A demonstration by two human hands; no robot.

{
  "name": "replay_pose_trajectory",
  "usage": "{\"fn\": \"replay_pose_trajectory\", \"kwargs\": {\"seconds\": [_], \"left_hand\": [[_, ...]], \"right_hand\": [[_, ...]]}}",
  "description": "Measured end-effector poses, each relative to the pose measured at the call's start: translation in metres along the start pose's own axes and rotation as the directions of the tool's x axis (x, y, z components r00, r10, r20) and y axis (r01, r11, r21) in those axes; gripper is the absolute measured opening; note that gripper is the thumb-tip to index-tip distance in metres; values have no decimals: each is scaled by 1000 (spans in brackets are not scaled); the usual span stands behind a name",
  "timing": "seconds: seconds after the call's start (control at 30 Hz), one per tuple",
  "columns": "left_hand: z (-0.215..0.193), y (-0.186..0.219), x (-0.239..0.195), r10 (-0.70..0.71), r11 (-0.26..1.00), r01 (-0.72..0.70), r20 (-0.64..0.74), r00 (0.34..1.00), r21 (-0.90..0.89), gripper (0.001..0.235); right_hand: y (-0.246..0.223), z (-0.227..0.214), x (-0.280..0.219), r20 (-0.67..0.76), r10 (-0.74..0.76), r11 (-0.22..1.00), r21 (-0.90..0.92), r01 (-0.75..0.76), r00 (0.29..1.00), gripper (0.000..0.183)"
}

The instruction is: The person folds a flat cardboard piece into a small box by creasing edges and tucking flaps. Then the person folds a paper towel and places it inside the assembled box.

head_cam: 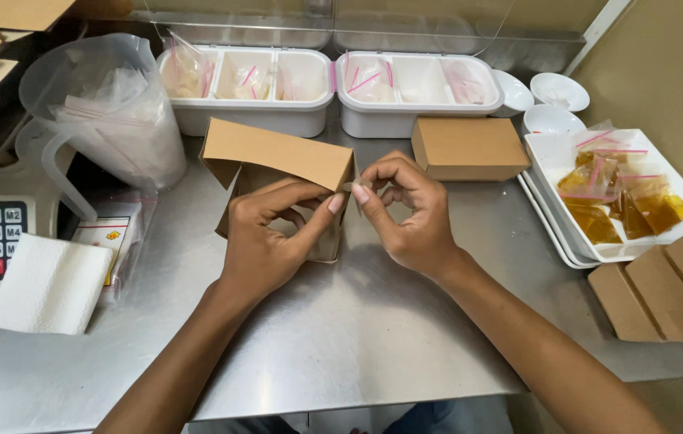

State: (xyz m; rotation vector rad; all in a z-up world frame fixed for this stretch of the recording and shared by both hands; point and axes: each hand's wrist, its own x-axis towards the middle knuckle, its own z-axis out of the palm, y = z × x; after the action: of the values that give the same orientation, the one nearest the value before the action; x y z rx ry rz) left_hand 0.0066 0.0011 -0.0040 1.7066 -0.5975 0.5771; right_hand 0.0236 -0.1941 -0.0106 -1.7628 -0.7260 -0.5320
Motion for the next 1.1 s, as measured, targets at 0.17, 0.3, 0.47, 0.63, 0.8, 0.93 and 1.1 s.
{"fn": "replay_pose_trajectory", "kwargs": {"seconds": [0.17,0.3,0.47,0.63,0.8,0.93,1.1], "left_hand": [[6,0,-4,-97,990,92,-42,994,-109,7],[5,-2,-6,-158,970,147,-45,986,-192,9],[8,3,-6,-183,955,165,-52,982,-248,12],[5,0,-6,-123,972,111,-43,991,-209,12],[7,-2,-7,-97,978,87,-47,994,-191,11],[6,1,-4,-82,985,73,-54,995,-154,10],[6,1,-6,-147,961,129,-57,988,-244,17]], "right_hand": [[0,1,0,-1,0,1000,-7,0,1000,7],[-3,2,2,-15,-16,999,-33,16,1000,6],[-3,2,3,-40,-32,998,-52,30,999,6],[-3,2,2,-26,-35,998,-55,33,999,6],[-1,6,-1,-47,-16,998,-55,14,999,8],[-1,7,1,-56,-20,998,-53,17,998,7],[-10,7,0,-34,19,1000,-18,-20,999,14]]}}
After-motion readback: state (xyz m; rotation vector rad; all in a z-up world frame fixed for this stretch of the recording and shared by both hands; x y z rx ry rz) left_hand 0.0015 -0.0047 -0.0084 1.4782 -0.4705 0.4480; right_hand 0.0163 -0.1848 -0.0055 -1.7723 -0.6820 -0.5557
